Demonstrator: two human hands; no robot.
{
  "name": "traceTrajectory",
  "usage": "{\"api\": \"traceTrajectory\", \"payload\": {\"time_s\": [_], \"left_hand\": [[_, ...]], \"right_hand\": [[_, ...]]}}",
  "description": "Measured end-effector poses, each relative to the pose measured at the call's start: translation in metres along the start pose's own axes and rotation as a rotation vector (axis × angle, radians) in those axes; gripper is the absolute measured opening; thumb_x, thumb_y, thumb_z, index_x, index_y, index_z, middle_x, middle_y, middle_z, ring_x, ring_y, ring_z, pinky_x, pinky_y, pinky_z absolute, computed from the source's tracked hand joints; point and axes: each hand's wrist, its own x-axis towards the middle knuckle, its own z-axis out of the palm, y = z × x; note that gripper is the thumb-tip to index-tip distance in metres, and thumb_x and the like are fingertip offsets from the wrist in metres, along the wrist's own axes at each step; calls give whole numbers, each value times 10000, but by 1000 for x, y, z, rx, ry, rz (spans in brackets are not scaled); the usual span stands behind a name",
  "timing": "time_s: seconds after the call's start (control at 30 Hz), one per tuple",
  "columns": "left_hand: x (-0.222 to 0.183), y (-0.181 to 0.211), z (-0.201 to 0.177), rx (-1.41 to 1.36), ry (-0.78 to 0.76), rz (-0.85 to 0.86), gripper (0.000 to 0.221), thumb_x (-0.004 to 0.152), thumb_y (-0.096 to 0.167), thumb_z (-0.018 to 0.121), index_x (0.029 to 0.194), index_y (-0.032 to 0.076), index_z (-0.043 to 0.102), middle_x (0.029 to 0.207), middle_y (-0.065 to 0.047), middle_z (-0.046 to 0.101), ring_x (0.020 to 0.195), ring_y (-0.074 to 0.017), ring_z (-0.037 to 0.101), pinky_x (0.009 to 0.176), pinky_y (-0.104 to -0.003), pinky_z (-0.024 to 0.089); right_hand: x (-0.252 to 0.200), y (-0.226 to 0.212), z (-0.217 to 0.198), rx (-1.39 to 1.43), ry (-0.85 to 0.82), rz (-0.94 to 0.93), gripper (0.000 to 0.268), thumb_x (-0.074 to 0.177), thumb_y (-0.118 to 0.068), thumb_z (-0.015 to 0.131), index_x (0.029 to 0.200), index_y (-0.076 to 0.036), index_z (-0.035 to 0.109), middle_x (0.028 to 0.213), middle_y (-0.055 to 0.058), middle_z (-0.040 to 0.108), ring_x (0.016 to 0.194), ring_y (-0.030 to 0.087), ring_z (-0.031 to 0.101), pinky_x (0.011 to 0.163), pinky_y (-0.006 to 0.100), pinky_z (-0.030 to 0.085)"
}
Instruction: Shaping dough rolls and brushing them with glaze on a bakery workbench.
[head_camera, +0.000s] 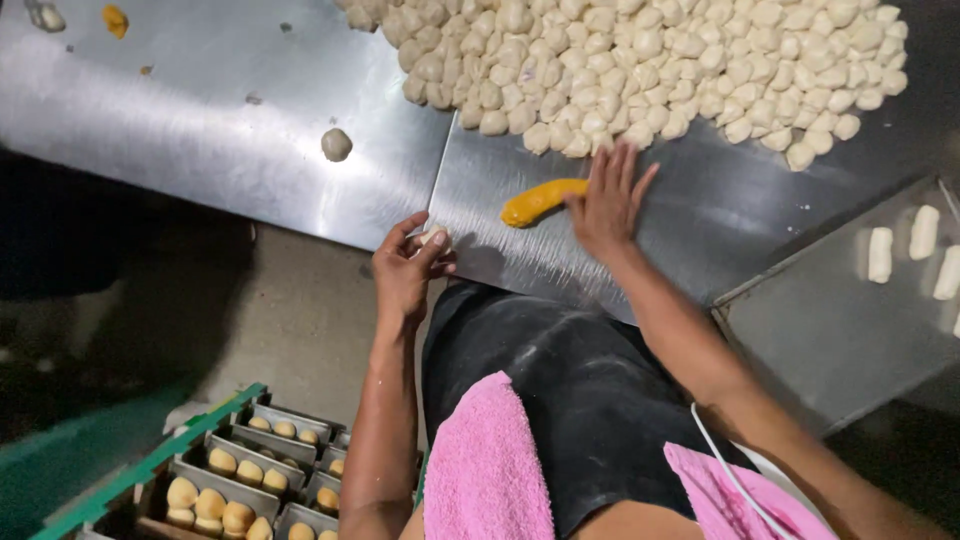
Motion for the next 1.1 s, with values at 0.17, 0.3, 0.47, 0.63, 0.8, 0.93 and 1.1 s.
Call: {"api": "traceTrajectory", "payload": {"time_s": [0.17,0.3,0.47,0.63,0.8,0.93,1.1], "left_hand": [[23,-31,22,42,-119,81,370,922,22,762,1271,-43,656,1091,-118,735,957,-188,718,842,-317,610],[13,-23,73,-35,-179,-80,356,919,29,741,1251,-51,641,1063,-123,727,956,-226,730,830,-363,639],[12,-33,107,58,-233,-105,425,881,19,760,1288,-30,648,1079,-115,725,948,-211,714,795,-365,630],[6,-36,111,97,-231,-43,382,929,20,780,1282,-83,678,1124,-162,742,982,-228,718,864,-344,624],[8,-31,107,13,-203,-70,380,899,41,750,1263,-33,667,1127,-119,740,992,-199,726,845,-349,640],[19,-32,97,32,-216,-46,338,915,30,771,1225,-60,674,1129,-134,735,993,-201,721,881,-350,644],[33,-18,103,50,-261,-64,310,887,32,768,1174,-50,684,1048,-130,733,894,-185,721,786,-343,646]], "right_hand": [[-83,24,-11,180,-13,-139,762,977,-299,642,1572,71,343,1628,273,333,1516,423,262,1219,585,176],[-76,63,-15,214,-46,53,382,945,-114,717,1323,-104,664,1222,102,662,1200,301,607,1046,442,489],[-55,89,-15,885,-36,247,200,1026,-68,671,1223,-44,698,1045,75,744,890,146,733,781,298,592],[-45,77,-34,1033,-85,-9,387,867,-50,777,1222,10,635,1123,92,679,926,171,699,758,305,585],[-43,80,-28,573,190,-454,211,871,-34,798,1049,11,693,1117,131,728,967,304,705,830,405,565],[-49,76,-30,482,200,-422,154,900,-3,783,1023,10,692,1094,134,721,931,309,689,803,401,563],[-64,68,-44,176,99,-270,211,834,-25,786,1034,7,725,919,136,680,852,342,686,731,433,551]]}}
